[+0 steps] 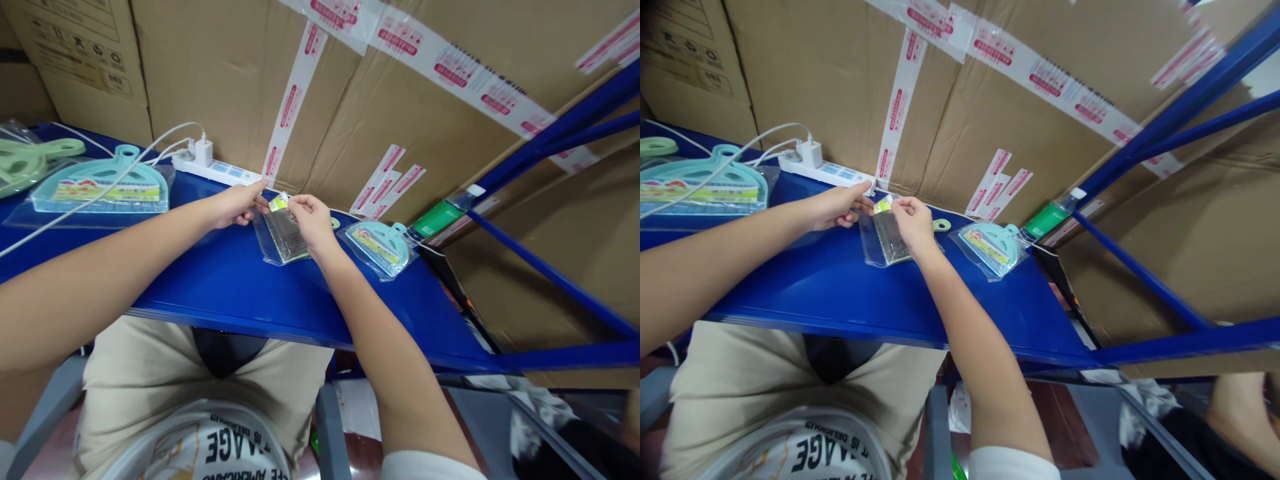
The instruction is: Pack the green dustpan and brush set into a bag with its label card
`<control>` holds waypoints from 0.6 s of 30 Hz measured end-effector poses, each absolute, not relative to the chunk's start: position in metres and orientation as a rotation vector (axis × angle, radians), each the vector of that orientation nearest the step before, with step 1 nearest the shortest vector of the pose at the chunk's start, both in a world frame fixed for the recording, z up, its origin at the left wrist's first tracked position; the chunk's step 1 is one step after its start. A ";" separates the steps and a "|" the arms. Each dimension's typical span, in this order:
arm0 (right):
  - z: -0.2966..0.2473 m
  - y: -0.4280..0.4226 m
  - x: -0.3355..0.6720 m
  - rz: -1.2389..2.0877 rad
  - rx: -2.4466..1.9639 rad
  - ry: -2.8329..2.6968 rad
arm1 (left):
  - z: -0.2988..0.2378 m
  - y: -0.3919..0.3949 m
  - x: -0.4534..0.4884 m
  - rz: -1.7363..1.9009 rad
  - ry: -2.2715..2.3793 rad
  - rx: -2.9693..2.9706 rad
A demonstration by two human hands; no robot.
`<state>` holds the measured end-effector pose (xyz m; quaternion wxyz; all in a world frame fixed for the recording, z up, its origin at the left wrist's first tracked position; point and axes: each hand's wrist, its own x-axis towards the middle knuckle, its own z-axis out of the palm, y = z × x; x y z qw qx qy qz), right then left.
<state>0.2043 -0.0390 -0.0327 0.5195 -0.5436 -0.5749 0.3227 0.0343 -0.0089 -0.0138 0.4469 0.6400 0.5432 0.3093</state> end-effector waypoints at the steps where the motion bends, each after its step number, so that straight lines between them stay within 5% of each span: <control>1: -0.033 -0.040 0.204 0.777 -1.279 -1.394 | -0.014 -0.008 0.034 0.781 1.335 1.549; 11: -0.042 -0.040 0.204 0.702 -1.247 -1.600 | -0.012 -0.002 0.029 1.101 1.353 1.398; 18: -0.019 -0.041 0.257 0.003 -1.886 -1.697 | -0.001 -0.009 0.025 1.071 1.337 1.415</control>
